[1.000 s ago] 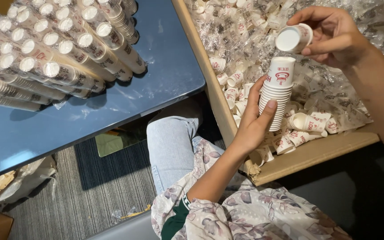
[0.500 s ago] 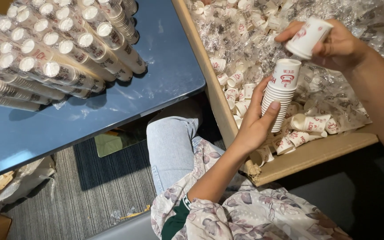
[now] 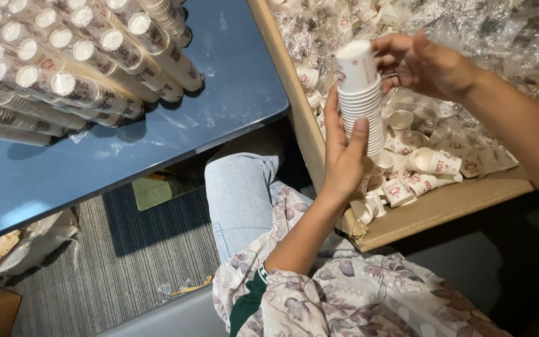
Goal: The person is sorting and stacking small paper coffee cups from a large box and placing them into plastic sleeves for packaging.
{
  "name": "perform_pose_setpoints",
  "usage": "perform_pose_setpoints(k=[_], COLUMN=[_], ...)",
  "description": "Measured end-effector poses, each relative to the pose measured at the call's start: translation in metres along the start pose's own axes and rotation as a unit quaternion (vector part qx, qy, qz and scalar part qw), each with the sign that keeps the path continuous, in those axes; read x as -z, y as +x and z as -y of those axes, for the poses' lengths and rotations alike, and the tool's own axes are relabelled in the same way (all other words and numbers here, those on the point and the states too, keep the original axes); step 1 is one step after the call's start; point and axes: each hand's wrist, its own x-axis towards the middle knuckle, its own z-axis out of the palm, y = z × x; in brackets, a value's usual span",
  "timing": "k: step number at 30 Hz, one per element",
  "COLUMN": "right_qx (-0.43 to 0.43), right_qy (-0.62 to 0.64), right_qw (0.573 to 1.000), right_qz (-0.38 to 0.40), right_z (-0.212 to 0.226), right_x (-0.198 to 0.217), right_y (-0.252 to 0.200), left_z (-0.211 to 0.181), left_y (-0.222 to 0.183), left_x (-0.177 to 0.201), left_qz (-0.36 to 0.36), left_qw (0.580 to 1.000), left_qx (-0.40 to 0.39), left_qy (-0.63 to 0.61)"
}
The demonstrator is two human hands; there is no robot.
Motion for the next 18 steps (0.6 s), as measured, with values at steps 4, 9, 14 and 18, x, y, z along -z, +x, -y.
perform_pose_setpoints(k=[4,9,14,18], right_qx=[-0.133,-0.062,-0.047,-0.068], right_qy=[-0.317,-0.381,-0.374,-0.263], right_qw=[0.939,0.921,0.920,0.957], right_qz=[-0.025,0.053,0.105,0.102], right_z=[-0.020,-0.064,-0.142,-0.119], right_x=[-0.029,-0.067,-0.033,-0.037], right_y=[0.009,0.009,0.014,0.017], left_z=[0.008,0.013,0.008,0.005], left_y=[0.001,0.000,-0.003,-0.003], left_x=[0.001,0.003,-0.001,-0.002], left_qz=[-0.006,0.002,0.019,0.030], left_qw=[1.000,0.999,1.000,0.999], left_qx=[-0.028,-0.017,-0.008,-0.019], left_qy=[-0.012,-0.038,0.001,0.027])
